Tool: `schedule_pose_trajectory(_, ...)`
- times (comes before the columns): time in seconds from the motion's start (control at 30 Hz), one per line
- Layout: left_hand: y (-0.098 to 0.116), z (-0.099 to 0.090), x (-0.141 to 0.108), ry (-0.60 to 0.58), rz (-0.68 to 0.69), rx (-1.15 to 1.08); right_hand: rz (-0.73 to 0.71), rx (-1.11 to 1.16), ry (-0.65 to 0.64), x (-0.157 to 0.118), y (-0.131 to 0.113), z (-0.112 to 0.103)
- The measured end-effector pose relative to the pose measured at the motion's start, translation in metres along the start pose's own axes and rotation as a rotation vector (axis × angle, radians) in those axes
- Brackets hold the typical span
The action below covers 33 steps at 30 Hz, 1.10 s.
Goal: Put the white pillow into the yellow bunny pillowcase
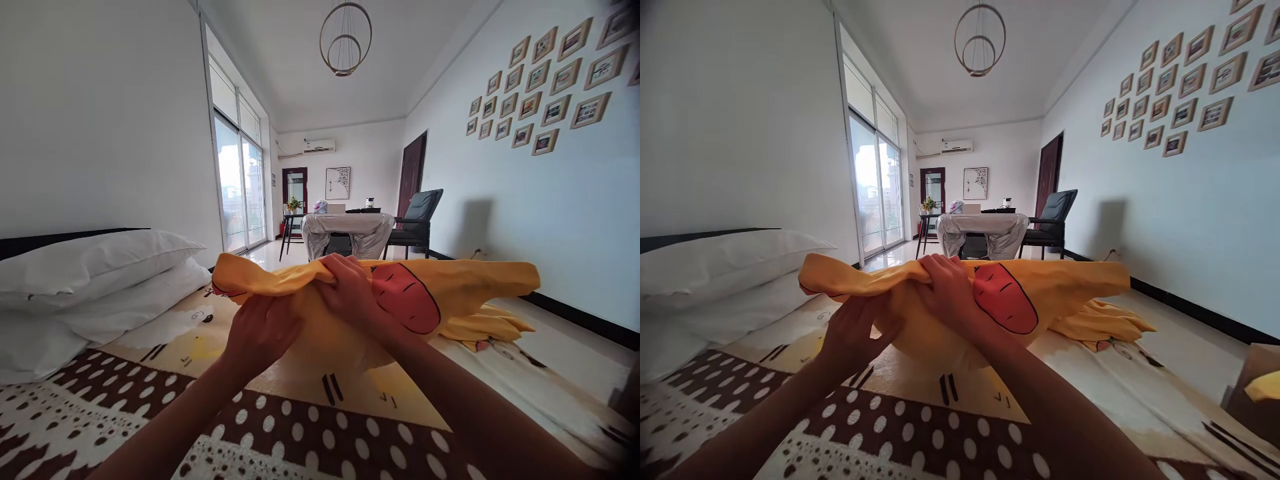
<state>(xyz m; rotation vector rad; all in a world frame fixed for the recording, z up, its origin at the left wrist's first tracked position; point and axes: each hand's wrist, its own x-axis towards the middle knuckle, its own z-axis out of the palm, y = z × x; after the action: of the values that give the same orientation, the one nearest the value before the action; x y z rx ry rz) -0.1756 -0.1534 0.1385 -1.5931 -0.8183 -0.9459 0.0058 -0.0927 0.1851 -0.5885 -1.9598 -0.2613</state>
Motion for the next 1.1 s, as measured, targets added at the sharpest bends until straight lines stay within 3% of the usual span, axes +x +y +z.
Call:
schedule_pose_trajectory(0.1,0.002,0.013,0.009,0.045,-0.014,0.114,-0.046,-0.024,0.027,0.000,-0.005,0.000)
schedule_pose_trajectory(0.27,0.004,0.022,0.016,-0.052,-0.025,0.125,-0.128,-0.147,0.209,0.000,-0.014,0.002)
schedule_pose_trajectory(0.43,0.011,0.024,0.002,-0.200,-0.023,0.077,-0.156,-0.163,0.132,0.004,-0.029,0.006)
schedule_pose_trajectory(0.63,0.007,0.026,-0.006,-0.152,0.102,0.106,-0.132,-0.249,0.006,0.008,-0.029,0.016)
schedule_pose_trajectory(0.9,-0.012,0.027,0.001,-0.173,-0.057,0.130,-0.332,-0.183,0.295,-0.004,-0.023,0.006)
schedule_pose_trajectory(1.1,-0.020,0.037,-0.005,-0.006,-0.156,0.105,-0.295,-0.134,0.341,-0.015,-0.007,0.001)
